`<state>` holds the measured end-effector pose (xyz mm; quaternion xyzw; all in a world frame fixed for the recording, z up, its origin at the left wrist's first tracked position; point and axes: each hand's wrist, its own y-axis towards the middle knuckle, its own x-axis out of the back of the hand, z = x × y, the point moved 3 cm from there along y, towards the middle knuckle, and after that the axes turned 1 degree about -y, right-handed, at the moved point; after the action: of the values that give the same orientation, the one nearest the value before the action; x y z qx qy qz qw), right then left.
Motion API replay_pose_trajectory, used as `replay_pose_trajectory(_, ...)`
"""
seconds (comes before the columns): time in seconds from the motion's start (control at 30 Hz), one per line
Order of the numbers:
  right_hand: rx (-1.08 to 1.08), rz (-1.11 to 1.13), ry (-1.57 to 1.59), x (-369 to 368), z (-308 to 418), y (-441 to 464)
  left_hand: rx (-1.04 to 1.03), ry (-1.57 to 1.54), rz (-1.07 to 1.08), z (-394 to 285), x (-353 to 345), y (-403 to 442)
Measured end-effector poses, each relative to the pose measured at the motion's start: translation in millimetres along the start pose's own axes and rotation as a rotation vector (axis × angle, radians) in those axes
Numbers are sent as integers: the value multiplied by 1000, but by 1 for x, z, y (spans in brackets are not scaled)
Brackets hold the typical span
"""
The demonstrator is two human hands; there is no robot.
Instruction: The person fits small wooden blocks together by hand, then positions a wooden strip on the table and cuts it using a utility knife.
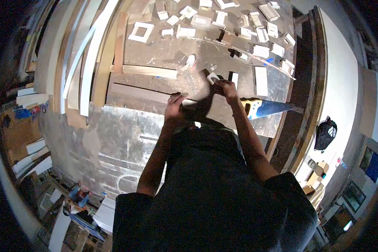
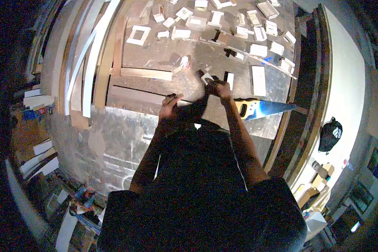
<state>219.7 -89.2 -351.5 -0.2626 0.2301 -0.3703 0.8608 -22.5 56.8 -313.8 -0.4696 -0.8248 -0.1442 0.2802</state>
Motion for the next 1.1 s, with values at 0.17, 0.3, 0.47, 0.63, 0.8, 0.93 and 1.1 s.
replay_pose_trajectory(0.17,2,-52,72,-3,18,17,51,267,40,-16,23,-9)
replay_pose_trajectory(0.3,25,-37,186,7,11,24,56,408,67,0,13,-10)
replay_pose_trajectory(0.47,136,-105,180,32,-6,33,62,437,4,9,14,-2)
replay_pose_trajectory(0.63,144,-210,50,44,9,17,92,452,-54,23,20,10)
replay_pose_trajectory(0.8,173,-27,-179,48,-11,-12,50,282,-127,-14,27,25)
replay_pose_trajectory(0.93,-9,230,-81,8,9,-74,151,-421,185,-54,0,39)
replay_pose_trajectory(1.1,-60,229,53,-3,8,-89,158,-722,306,-84,-33,53)
